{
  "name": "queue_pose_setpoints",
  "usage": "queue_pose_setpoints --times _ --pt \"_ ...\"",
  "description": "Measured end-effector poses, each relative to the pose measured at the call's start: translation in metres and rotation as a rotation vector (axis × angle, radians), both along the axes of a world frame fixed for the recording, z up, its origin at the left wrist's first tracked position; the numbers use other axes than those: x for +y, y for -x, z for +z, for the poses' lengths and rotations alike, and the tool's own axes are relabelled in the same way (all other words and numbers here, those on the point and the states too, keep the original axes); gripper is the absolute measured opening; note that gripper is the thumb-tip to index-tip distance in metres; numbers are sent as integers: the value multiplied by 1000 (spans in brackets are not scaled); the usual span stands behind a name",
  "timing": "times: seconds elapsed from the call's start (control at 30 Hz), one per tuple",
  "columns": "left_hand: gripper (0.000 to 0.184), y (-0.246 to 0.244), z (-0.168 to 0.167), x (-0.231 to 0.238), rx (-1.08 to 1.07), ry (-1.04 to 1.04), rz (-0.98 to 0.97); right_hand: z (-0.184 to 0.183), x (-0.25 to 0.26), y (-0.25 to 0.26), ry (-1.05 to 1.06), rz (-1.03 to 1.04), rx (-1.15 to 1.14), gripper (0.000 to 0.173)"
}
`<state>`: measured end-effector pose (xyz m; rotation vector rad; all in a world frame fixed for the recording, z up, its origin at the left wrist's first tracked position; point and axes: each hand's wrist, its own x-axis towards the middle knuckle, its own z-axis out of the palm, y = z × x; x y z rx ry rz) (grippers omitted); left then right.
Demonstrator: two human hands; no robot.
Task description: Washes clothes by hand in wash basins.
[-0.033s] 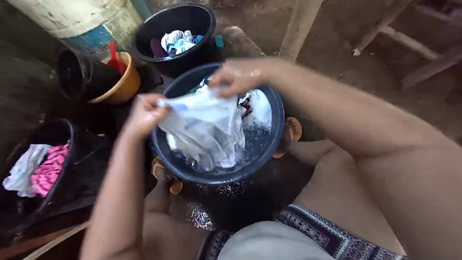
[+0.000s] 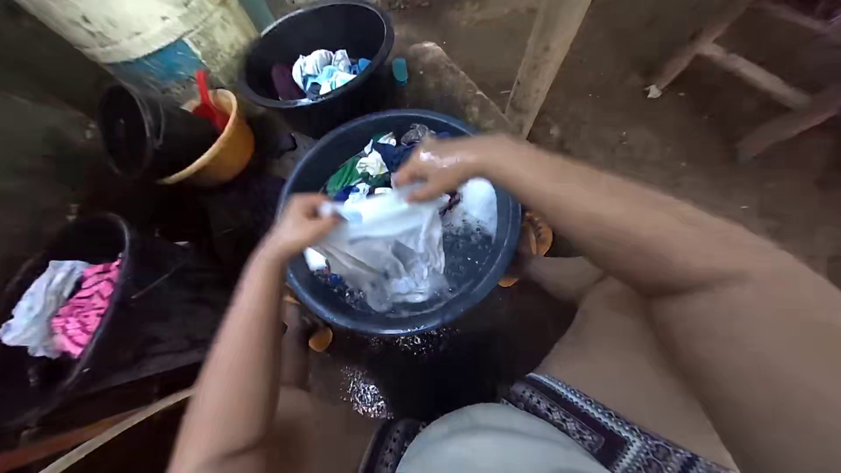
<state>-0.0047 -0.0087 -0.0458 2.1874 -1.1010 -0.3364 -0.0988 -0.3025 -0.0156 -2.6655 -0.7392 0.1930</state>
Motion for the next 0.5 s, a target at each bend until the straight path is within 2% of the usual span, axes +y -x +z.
queue_pose_setpoints --times 0.1,0.13,0.2,0.3,0.4,0.43,0.5 --pt "37 10 -136 -29 235 -613 -104 -154 11 2 214 -104 354 28" --pt "40 18 -168 -39 265 -752 -169 -199 17 5 228 -142 454 32" --pt "40 38 -221 -56 294 -868 -232 -262 34 12 203 -224 615 35" --pt "42 74 -264 -73 327 -870 -143 -292 68 27 141 -394 833 46" --pt "42 92 -268 -80 346 -969 -77 -302 96 43 21 -577 923 45" --pt "42 89 -266 -80 354 -1001 -95 -305 96 44 17 -564 933 47" --pt "40 71 -261 -77 363 -992 -150 -300 88 33 92 -403 919 47"
